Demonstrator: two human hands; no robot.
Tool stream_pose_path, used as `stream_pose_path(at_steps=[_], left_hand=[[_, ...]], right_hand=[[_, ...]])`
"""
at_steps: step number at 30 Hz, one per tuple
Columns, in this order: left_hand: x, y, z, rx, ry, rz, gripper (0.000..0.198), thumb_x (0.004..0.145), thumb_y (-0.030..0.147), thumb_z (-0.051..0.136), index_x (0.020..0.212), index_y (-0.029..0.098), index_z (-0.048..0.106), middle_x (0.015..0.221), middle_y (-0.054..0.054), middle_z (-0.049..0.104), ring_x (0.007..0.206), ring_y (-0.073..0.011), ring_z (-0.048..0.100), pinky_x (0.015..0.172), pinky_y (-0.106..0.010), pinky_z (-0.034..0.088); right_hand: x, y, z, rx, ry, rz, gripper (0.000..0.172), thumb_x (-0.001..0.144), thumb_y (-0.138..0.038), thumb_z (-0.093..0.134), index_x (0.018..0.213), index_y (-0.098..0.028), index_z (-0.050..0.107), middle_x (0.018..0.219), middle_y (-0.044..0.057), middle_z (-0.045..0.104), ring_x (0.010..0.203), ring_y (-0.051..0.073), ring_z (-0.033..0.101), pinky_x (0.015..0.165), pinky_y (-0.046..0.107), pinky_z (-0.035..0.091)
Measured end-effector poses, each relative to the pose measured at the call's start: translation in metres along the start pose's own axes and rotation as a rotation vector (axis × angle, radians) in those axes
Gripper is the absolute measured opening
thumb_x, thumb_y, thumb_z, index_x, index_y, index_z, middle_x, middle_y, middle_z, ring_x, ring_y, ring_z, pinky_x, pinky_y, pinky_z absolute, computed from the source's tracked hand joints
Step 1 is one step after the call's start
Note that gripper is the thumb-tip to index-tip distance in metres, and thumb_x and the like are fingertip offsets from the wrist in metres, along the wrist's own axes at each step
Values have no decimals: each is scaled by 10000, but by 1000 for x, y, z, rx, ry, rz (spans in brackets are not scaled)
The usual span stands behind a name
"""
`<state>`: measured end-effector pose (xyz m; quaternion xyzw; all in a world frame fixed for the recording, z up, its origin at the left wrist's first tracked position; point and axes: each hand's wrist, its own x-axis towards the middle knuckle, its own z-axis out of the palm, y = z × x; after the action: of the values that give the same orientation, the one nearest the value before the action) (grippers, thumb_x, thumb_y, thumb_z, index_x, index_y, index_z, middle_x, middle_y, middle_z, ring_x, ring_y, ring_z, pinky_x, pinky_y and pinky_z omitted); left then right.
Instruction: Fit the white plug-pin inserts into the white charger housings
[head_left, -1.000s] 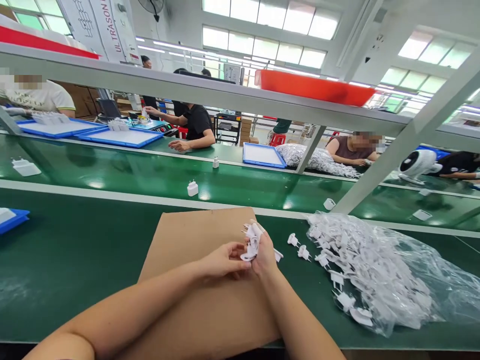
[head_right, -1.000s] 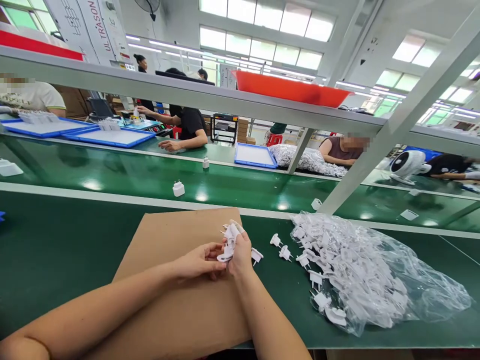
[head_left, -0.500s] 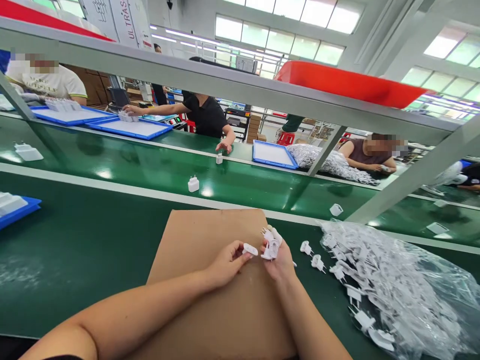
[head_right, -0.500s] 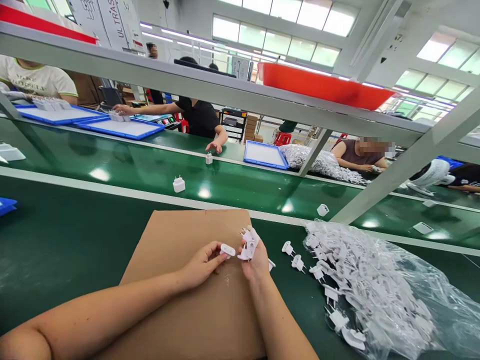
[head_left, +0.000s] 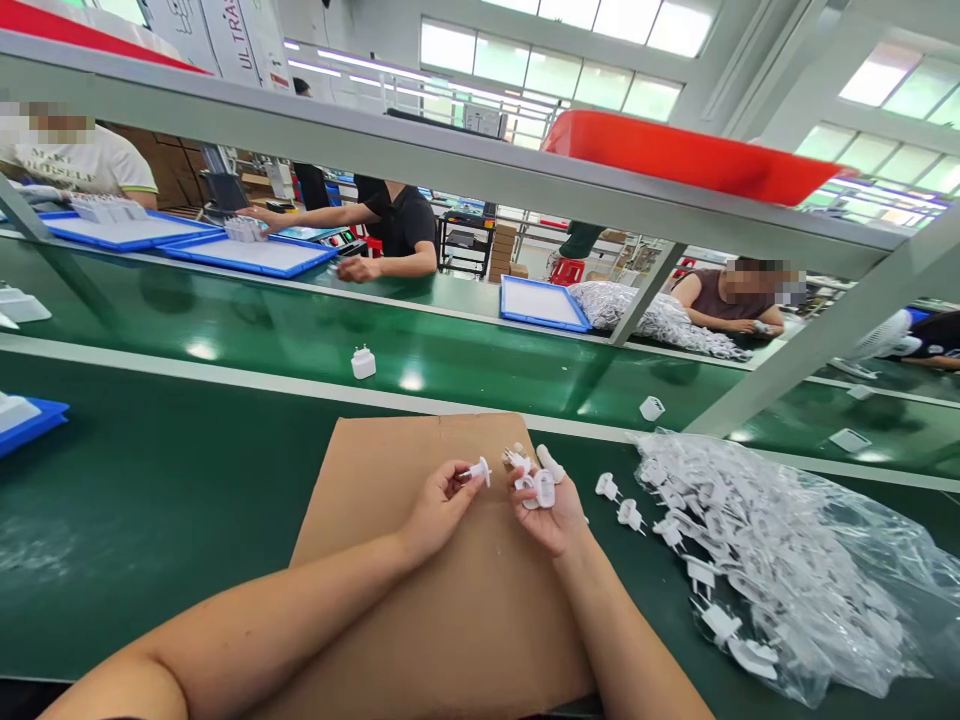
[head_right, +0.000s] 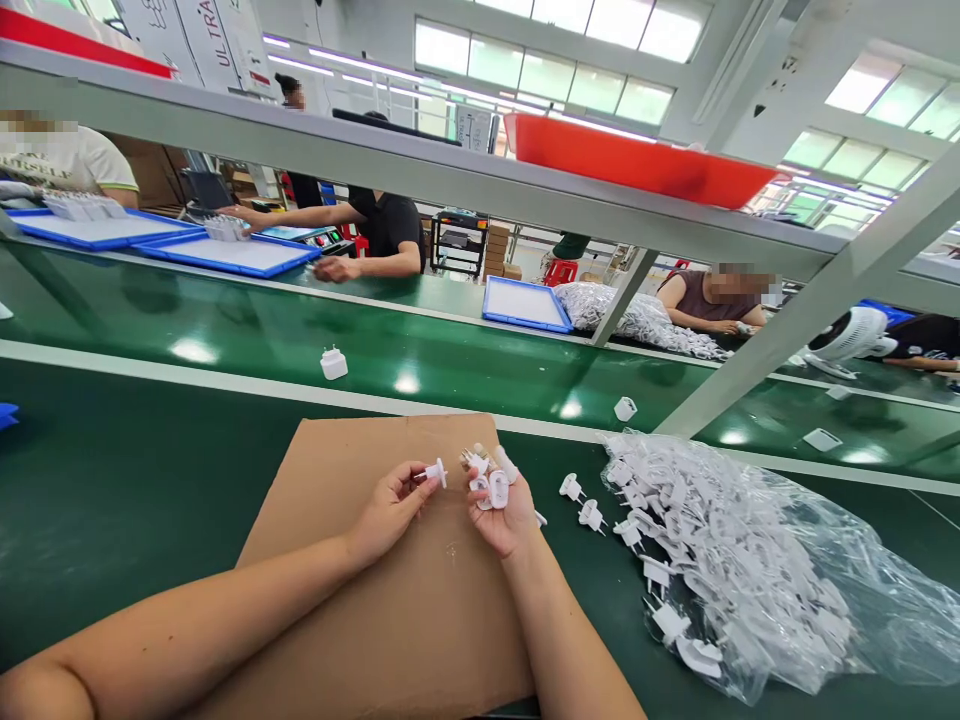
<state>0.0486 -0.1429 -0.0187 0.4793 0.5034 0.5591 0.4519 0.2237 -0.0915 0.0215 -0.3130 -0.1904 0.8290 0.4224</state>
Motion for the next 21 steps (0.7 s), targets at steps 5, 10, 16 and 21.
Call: stream_pose_path(at_steps=[5, 10, 16, 21], left_hand=[[3, 0, -3, 31, 48, 71, 427, 758, 594, 738, 872, 189, 665, 976, -82, 645, 821, -203, 611, 729, -310, 511], [2, -1, -5, 43, -5, -19, 428, 741, 571, 756, 907, 189, 661, 860, -55, 660, 742, -193, 598, 707, -307, 488], [4, -1, -7, 189, 28, 147, 356, 855, 564, 661, 962, 227, 703, 969, -60, 661, 789, -202, 590, 706, -309, 485], [0, 0, -7, 234, -85, 270, 299, 953, 477, 556, 1095, 270, 720, 1085, -91, 640, 972, -245, 623, 811, -351, 528]], right_hand=[[0, 9, 1, -489, 139, -297, 402, 584, -293, 846, 919, -199, 646, 787, -6, 660, 588, 118, 603, 437, 178, 311], [-2, 12, -1, -867, 155, -472, 267, 704, -396, 767, 828, -194, 643, 704, -8, 610, 589, 126, 546, 545, 250, 412], [-6, 10, -6, -1507, 126, -620, 376, 831, -274, 616, 1197, -290, 706, 900, 15, 650, 810, 177, 602, 755, 302, 466], [-8, 14, -4, -1697, 52, -601, 321, 831, -207, 622, 1117, -292, 741, 900, 20, 648, 811, 179, 598, 731, 280, 438]])
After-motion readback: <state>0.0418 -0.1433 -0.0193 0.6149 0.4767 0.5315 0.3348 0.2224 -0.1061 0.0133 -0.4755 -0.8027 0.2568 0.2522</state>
